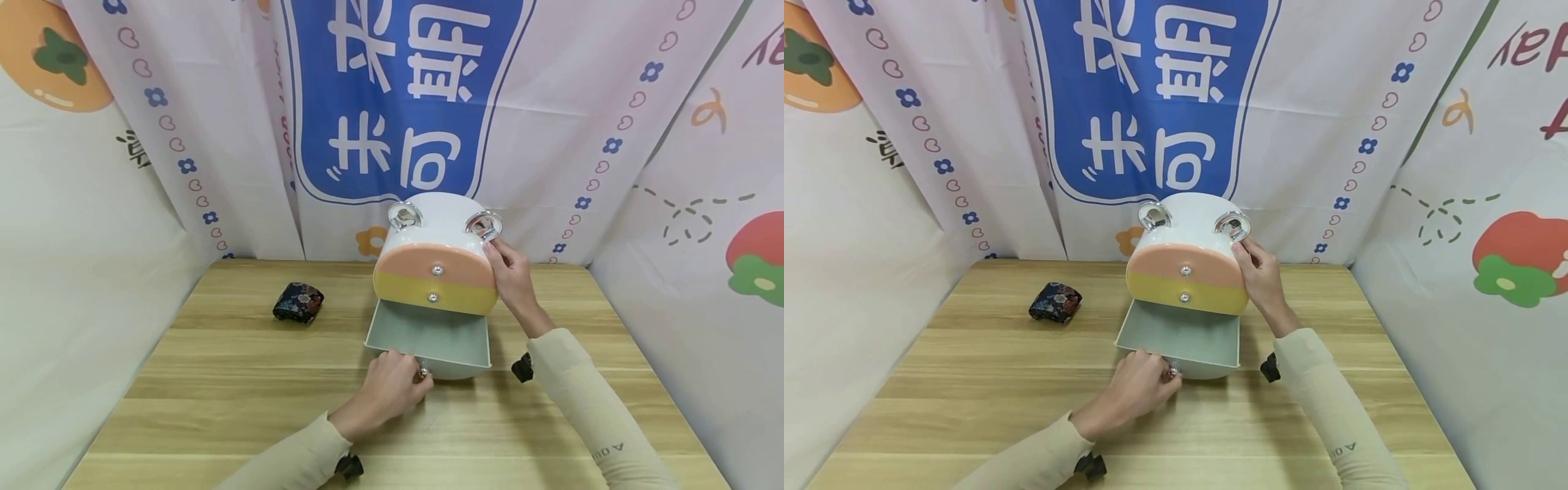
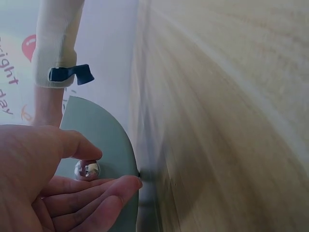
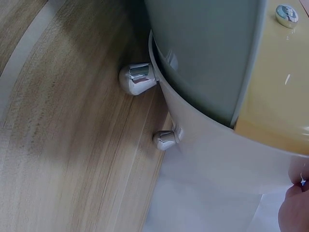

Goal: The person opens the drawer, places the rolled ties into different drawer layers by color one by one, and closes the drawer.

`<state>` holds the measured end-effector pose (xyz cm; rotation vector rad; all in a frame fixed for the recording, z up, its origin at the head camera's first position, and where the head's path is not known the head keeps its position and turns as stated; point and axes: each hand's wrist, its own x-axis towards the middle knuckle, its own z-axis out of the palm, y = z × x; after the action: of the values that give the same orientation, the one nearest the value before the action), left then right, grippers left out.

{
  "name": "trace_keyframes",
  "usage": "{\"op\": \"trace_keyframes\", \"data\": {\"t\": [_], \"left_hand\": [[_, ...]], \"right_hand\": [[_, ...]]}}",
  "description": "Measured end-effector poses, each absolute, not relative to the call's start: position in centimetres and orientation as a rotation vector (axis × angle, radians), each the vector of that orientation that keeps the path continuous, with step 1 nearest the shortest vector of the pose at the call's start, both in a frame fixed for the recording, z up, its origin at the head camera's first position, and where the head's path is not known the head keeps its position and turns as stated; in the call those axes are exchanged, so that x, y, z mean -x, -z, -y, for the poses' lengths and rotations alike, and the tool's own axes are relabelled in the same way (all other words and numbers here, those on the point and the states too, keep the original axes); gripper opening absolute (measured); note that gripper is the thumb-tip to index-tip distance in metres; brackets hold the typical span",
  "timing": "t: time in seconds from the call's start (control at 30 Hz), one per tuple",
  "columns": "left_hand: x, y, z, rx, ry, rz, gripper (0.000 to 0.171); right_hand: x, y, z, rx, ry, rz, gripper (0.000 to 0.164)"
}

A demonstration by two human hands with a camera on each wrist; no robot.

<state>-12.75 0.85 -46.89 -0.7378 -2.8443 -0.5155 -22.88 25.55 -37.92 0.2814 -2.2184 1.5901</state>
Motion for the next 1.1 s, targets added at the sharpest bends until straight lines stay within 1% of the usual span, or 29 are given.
{"op": "trace_keyframes", "data": {"t": [0.3,0.63,0.7,0.87,1.1], "left_hand": [[12.4,46.9,-0.7,0.768,0.546,2.850,0.048],[12.1,47.8,-0.4,0.750,0.575,2.896,0.050],[12.2,47.9,-0.3,0.753,0.582,2.904,0.048],[12.3,48.2,0.3,0.778,0.622,2.884,0.033],[12.9,48.7,2.9,0.807,0.789,2.878,0.028]], "right_hand": [[22.9,37.7,-25.5,-0.259,-1.558,2.211,0.041],[22.9,37.8,-25.5,-0.261,-1.567,2.208,0.041],[22.9,37.8,-25.5,-0.264,-1.570,2.206,0.041],[22.9,37.8,-25.5,-0.272,-1.580,2.200,0.041],[22.9,37.9,-25.5,-0.289,-1.589,2.197,0.042]]}}
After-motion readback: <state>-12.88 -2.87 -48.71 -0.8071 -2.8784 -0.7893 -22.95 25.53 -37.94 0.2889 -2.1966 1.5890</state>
